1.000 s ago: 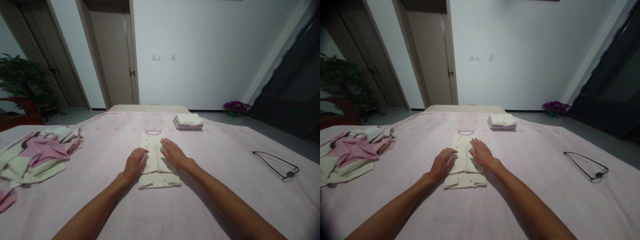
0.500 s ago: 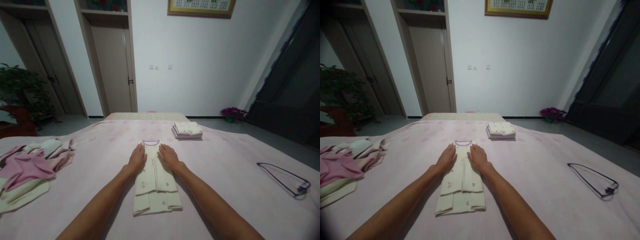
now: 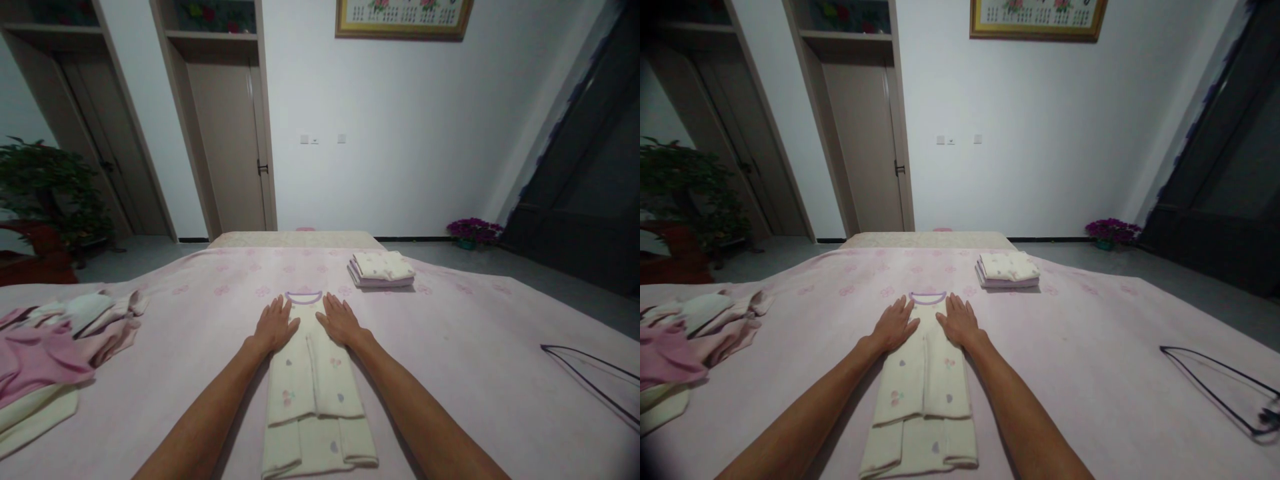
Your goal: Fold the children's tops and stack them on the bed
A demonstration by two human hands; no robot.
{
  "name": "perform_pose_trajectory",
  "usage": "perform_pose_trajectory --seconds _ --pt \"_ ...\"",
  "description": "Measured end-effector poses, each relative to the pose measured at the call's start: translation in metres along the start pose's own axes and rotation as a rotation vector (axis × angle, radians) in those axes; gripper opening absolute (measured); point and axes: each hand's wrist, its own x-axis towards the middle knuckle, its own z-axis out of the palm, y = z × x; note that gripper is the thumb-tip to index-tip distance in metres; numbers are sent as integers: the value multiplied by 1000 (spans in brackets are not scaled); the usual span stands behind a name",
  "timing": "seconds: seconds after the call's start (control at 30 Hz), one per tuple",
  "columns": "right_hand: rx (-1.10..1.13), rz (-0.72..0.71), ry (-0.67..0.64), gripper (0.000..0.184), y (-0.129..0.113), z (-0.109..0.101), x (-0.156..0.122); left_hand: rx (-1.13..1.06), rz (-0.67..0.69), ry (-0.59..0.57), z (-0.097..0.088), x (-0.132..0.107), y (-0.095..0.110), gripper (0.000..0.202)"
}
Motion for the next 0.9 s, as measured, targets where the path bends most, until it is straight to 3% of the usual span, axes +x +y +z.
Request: perform_pose_trajectory --seconds 0.13,0.23,0.37,0.5,0.73,0.83,0.9 --pt "3 26 -66 75 -4 -8 -3 14 -32 16 -4 -3 4 68" --pt "-18 4 -30 72 -9 -15 -15 28 -17 52 -7 -15 8 64" --pt "-44 -199 57 68 -21 -17 -45 -11 141 33 -11 -43 13 71" --pt "-6 -390 -15 67 -36 -15 -81 -63 345 -26 -14 -79 18 76" --pt "43 -480 -25 68 -38 -9 -129 -153 476 -46 -22 -131 19 68" --pt "123 -537 33 62 -30 -3 -139 -256 559 -83 -27 -142 14 70" --pt "230 -533 137 48 -24 1 -141 -377 599 -139 -33 -146 8 62"
